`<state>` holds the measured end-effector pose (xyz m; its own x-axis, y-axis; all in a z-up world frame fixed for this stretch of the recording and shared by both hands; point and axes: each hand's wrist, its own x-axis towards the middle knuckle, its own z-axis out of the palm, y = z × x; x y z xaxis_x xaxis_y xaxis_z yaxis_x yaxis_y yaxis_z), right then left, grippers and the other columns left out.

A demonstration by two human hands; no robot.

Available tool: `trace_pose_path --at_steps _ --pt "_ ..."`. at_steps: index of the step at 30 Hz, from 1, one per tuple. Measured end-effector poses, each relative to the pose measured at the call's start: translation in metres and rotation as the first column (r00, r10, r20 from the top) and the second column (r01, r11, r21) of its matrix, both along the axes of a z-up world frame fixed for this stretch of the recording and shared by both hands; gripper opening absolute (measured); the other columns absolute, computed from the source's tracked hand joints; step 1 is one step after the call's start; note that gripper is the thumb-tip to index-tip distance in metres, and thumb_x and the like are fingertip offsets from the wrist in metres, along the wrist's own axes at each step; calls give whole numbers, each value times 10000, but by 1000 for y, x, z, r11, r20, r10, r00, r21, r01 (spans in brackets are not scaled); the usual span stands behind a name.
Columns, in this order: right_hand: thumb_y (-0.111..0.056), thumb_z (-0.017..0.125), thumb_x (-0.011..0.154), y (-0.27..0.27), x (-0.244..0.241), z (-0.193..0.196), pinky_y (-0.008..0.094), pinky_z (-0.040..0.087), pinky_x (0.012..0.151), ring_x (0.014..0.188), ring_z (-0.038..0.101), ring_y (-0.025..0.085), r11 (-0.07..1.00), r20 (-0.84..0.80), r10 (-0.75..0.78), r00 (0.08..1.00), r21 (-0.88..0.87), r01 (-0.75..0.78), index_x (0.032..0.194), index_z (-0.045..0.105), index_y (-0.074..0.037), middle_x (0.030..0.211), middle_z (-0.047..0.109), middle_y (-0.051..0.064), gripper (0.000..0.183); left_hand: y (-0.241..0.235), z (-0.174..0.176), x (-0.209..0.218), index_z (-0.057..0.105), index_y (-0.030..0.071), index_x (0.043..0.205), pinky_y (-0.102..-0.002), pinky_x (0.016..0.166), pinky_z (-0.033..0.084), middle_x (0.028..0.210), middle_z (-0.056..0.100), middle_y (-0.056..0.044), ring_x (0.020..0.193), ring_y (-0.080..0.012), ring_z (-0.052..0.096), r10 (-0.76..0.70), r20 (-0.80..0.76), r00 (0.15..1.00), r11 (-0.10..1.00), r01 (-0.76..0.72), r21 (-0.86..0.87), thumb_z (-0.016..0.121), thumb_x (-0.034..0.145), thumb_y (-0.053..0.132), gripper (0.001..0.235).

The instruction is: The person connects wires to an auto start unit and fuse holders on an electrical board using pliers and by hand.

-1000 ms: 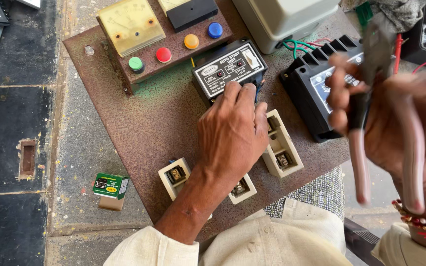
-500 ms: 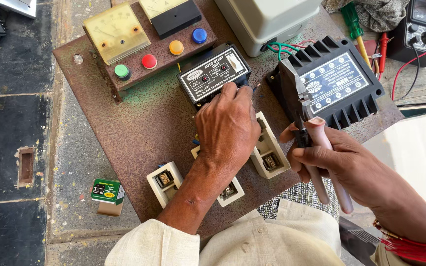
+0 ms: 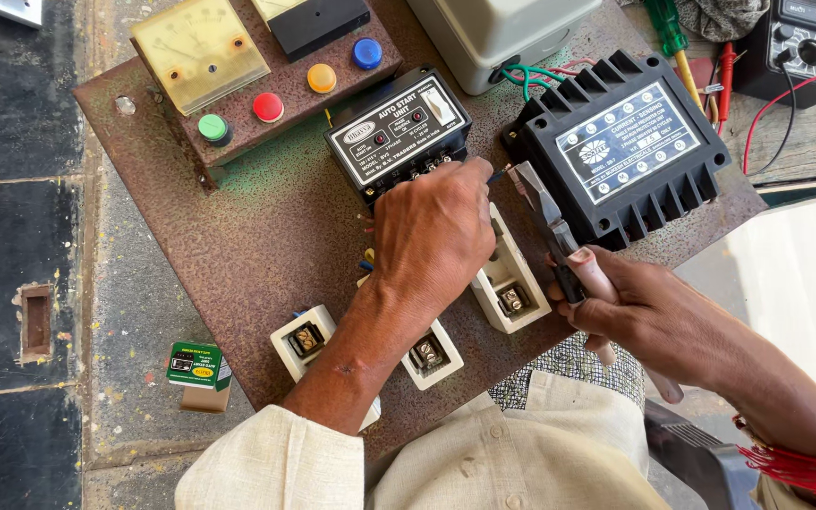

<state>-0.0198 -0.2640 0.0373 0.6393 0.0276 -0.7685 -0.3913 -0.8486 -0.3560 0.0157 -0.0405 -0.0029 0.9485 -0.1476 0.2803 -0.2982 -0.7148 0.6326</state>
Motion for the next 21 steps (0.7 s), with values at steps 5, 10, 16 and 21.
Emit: trace_pose_path --at_steps 5,10,16,21 --pt "-319 702 917 6 7 4 419 555 782 787 729 238 996 19 -85 996 38 84 1234 637 -109 797 763 144 385 1 4 5 746 42 1093 -498 763 579 868 761 -200 811 -367 752 5 -166 986 998 -15 -59 594 970 196 248" --pt "-319 717 928 17 14 10 412 569 774 747 733 249 998 -34 -64 997 -3 64 1168 666 -86 765 758 151 338 2 7 7 751 58 1084 -501 751 573 853 758 -202 800 -368 745 1 -189 982 998 -13 -62 611 944 199 243" --pt "-282 648 893 29 19 12 387 602 741 736 753 210 992 9 -35 999 121 34 1190 643 -82 764 747 128 358 4 -1 4 756 79 1055 -483 738 580 878 765 -158 804 -348 752 -30 -87 996 997 23 -77 622 854 73 241" --pt "-225 629 872 33 20 8 406 570 699 710 695 230 992 53 -4 999 128 -3 1084 638 -38 737 712 149 282 5 -6 4 744 68 987 -476 729 585 862 759 -148 796 -342 750 -25 -63 998 997 20 -77 630 813 39 210"
